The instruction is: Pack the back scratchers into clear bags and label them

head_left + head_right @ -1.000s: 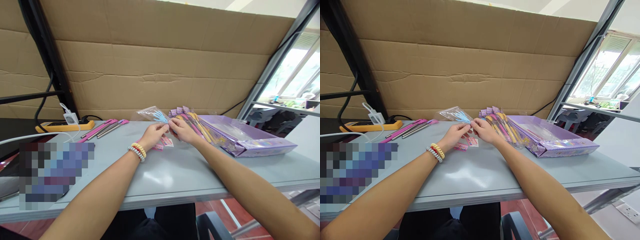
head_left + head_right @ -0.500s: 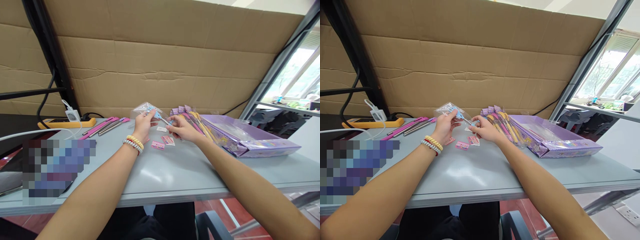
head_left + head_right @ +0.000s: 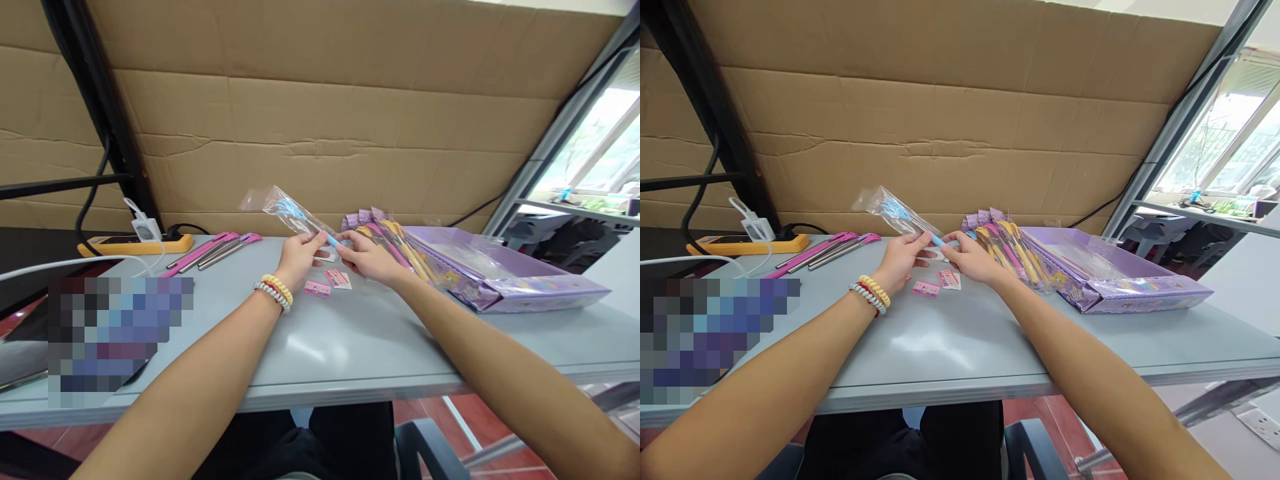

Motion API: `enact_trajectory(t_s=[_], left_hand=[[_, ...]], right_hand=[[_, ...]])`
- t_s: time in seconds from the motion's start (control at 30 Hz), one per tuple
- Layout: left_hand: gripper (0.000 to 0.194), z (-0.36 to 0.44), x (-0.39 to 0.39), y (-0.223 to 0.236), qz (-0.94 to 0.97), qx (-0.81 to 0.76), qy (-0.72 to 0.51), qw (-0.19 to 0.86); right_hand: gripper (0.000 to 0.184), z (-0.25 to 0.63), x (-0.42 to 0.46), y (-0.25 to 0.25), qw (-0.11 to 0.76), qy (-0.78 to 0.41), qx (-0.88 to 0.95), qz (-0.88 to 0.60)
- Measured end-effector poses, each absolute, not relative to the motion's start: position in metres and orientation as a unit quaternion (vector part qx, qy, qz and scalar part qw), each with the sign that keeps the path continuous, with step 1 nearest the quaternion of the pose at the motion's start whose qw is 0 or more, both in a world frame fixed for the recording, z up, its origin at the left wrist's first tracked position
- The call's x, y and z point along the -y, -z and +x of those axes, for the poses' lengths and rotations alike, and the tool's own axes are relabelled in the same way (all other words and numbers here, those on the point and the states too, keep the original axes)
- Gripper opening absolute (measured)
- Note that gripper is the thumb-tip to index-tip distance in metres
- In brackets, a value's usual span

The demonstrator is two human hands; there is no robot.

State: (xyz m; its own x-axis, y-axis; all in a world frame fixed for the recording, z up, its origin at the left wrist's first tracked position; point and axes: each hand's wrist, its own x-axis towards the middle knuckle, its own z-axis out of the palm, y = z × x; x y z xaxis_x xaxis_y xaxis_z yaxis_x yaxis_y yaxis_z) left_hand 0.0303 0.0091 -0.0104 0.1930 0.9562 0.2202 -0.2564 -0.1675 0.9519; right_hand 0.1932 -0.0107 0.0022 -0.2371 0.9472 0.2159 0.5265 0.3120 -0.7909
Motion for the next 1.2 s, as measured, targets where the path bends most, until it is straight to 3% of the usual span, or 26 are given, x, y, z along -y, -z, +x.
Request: enact_trajectory(t_s=[0.27, 0.47, 0.6, 0.8, 0.97, 1.2], left_hand=[[0.022, 0.031, -0.005, 0.009, 0.589, -0.358, -0.478, 0.545], [0.028, 0.025, -0.017, 0.008, 0.492, -0.356, -0.585, 0.538], [0.024, 0.021, -0.027, 0.007, 0.457, -0.331, -0.633, 0.529], [0.024, 0.013, -0.028, 0.002, 0.425, -0.336, -0.64, 0.545], [0.026, 0.012, -0.026, 0.005, 0.444, -0.302, -0.584, 0.609], [0.024, 0.022, -0.018, 0.012, 0.491, -0.262, -0.516, 0.652]], right_hand=[[0.039, 0.189, 0.007, 0.003, 0.372, -0.282, 0.746, -0.475], [0.034, 0.191, 0.008, 0.0, 0.361, -0.254, 0.75, -0.492], [0.03, 0.193, 0.008, 0.0, 0.359, -0.298, 0.742, -0.482], [0.049, 0.208, 0.006, -0.004, 0.387, -0.431, 0.721, -0.38], [0.062, 0.217, 0.004, -0.004, 0.39, -0.446, 0.707, -0.387], [0.046, 0.213, 0.002, 0.001, 0.394, -0.383, 0.712, -0.437]])
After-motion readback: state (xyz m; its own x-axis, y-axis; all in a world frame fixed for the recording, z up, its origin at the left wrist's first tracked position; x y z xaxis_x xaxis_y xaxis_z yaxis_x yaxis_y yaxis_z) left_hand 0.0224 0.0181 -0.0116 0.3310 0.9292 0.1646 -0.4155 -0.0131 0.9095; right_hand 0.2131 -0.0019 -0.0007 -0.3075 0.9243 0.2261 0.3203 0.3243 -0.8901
